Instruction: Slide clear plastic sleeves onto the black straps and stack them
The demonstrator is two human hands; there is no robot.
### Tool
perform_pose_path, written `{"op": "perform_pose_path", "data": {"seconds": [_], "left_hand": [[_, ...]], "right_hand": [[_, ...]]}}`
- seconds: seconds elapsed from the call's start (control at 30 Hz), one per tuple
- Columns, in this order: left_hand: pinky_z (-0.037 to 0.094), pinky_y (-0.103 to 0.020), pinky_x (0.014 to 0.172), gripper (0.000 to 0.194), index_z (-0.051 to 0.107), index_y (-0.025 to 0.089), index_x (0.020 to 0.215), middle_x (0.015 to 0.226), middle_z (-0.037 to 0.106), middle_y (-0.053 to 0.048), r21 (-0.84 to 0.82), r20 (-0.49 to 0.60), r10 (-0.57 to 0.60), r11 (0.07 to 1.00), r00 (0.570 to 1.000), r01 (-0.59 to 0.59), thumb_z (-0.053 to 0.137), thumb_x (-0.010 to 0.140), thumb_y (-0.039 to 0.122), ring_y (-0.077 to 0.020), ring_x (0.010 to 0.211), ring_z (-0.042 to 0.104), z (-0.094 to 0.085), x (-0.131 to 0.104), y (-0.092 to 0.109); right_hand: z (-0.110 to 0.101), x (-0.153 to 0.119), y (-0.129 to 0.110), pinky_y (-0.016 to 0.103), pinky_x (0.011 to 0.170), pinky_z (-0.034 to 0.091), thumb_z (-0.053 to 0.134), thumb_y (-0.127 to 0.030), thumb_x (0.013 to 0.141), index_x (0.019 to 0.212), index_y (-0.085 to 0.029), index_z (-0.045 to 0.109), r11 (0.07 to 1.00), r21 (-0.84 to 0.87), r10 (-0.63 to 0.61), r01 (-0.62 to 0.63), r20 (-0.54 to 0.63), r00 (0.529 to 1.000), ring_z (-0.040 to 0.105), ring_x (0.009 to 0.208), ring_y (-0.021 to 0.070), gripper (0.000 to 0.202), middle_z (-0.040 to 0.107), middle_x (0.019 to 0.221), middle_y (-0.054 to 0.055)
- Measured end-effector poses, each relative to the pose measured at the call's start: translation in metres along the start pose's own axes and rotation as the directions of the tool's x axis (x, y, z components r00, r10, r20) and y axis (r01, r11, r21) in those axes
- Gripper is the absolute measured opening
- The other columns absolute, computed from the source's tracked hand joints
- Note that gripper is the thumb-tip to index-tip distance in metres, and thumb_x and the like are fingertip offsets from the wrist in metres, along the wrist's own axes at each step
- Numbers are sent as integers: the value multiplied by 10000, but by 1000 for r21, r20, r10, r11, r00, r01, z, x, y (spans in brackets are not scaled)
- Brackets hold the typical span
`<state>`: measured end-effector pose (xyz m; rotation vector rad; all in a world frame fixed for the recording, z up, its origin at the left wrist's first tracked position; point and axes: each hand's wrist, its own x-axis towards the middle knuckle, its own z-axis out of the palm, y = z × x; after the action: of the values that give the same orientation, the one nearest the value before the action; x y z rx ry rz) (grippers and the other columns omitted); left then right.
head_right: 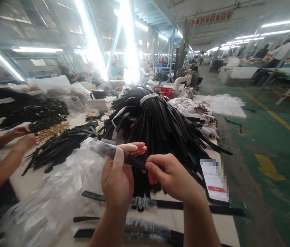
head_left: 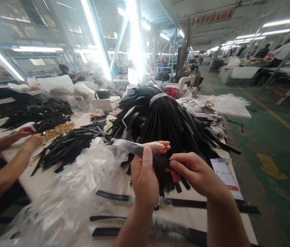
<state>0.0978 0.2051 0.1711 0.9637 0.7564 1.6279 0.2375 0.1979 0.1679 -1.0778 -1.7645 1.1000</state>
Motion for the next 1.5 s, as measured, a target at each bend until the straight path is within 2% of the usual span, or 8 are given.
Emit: {"op": "perform_pose_path", "data": {"seconds": [0.23,0.47,0.63,0.8,0.93,1.07,1.23,1.5], "left_hand": [[547,-370,848,392,748,175,867,970,763,-113,-15,105,-127,992,986,129,500,985,455,-250,899,712,5,5,-22],[587,-392,835,192,784,216,1004,1300,683,-110,70,224,-203,979,953,192,684,881,326,-323,1069,683,3,-14,9],[489,-503,1055,464,699,203,1247,1323,669,-144,-76,375,-272,944,886,322,752,803,329,-381,1290,570,-5,2,13],[534,-508,987,394,712,174,1134,1229,716,-173,-170,41,-111,979,993,117,601,908,477,-349,1210,639,-36,34,36],[591,-437,862,396,706,194,1037,1045,773,-105,0,-230,168,985,959,-172,574,922,549,-275,990,734,-85,57,46],[584,-302,633,428,688,135,984,866,768,-97,151,-323,29,988,946,21,550,936,537,-186,652,728,-121,85,17],[590,-328,662,442,660,97,1058,983,761,-188,109,-14,-448,888,894,447,499,968,499,-242,760,752,-109,95,-40],[574,-385,714,265,596,148,1049,814,757,-107,-121,-59,-317,944,947,308,617,904,368,-255,740,744,-75,81,-71]], "right_hand": [[-1,0,7,224,422,328,532,-492,990,730,-166,653,999,38,20,-16,-129,991,430,458,103,435,532,543,-7],[-8,-7,12,222,441,348,632,-515,927,944,-162,711,981,195,17,-3,-67,998,461,503,113,362,570,626,1],[-9,0,21,228,435,290,636,-497,931,856,-169,690,959,282,32,22,-185,982,390,462,102,341,486,524,-33],[-13,1,34,238,431,255,659,-484,911,874,-169,691,954,289,29,79,-353,935,374,449,103,318,497,517,-29],[-7,7,33,232,436,261,639,-507,918,875,-164,691,966,256,46,16,-230,972,369,445,98,349,506,515,-33],[13,32,44,222,449,278,572,-487,956,867,-168,675,986,166,73,-24,-295,953,404,471,100,347,543,563,-26],[54,64,75,217,458,322,499,-405,982,863,-168,657,977,45,211,-207,-277,937,459,437,108,309,596,532,-18],[52,60,71,221,485,360,492,-388,988,841,-164,654,982,67,185,-177,-136,973,515,475,107,313,636,605,-2]]}}
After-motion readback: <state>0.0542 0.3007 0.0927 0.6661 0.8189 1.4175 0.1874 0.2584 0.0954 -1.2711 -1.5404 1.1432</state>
